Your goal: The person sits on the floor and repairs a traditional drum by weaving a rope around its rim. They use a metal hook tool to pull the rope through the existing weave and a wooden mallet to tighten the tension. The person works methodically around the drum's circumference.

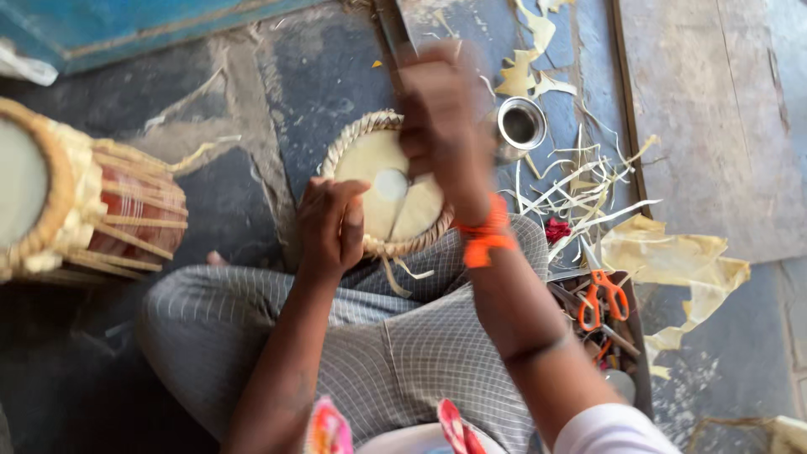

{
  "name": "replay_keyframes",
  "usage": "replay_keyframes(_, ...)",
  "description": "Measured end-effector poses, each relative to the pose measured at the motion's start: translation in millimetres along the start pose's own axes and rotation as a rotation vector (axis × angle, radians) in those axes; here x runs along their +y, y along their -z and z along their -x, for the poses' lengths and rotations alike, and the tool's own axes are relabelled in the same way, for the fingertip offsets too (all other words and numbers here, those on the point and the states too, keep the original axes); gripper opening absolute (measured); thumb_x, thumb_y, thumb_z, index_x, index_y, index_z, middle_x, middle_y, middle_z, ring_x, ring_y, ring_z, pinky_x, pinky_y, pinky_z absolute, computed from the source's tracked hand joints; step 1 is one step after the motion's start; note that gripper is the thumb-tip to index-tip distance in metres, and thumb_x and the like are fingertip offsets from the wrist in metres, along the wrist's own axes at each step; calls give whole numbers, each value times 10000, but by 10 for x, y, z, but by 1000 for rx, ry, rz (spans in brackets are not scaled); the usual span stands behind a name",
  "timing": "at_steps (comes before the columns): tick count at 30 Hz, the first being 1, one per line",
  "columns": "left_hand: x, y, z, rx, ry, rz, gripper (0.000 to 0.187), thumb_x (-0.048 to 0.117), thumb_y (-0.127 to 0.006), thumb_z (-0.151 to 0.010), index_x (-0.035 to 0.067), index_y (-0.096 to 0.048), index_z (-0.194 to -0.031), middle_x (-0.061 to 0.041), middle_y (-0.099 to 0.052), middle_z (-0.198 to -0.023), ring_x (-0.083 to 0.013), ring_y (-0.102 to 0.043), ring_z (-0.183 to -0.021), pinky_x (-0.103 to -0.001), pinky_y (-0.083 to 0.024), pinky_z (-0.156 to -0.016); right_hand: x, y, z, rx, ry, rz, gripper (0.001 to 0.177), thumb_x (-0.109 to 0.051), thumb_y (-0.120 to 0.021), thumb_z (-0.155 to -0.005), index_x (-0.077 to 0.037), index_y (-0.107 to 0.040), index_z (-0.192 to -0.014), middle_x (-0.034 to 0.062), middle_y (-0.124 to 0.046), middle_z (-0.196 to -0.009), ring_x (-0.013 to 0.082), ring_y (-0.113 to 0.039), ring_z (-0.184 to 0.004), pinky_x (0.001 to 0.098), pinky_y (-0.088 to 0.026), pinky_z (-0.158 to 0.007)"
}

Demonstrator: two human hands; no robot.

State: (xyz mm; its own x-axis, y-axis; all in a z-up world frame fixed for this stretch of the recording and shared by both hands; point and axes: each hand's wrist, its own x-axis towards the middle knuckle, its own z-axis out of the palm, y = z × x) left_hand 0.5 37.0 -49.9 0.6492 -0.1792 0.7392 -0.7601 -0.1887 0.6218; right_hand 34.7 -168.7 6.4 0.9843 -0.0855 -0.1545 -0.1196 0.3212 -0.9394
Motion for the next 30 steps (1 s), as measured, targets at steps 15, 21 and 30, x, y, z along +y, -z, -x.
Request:
replay_keyframes(15, -86, -597, 50, 57, 86, 91, 370, 406, -497, -1197, 51, -589, -1246, -86, -656, -902, -127, -669, -801, -279, -526, -718, -109, 485, -100, 429, 1086, 868, 635, -89, -763, -793, -91, -518, -1379, 191, -554, -1177, 145, -600, -822, 278, -554, -641)
replay_keyframes(21, -306, -657, -33, 80, 155, 397, 651, 592, -579, -1045, -18, -593, -1272, -39, -535, -828, -131, -471, -701, -296, -389, -668, 109, -270, -654, 192, 552, 555, 295, -335, -696, -1039, -115, -667, -1232, 118, -786, -1040, 222, -739, -912, 350, -625, -869)
replay_keyframes(30, -185, -541, -73, -9, 93, 159, 587, 564, -431, -1187, -8, -567, -1179, -55, -552, -715, -136, -541, -622, -265, -443, -650, -84, 433, 269, 138, 806, 686, 457, -454, -579, -1073, -184, -575, -1441, 84, -664, -1204, 222, -669, -1147, 352, -568, -1044)
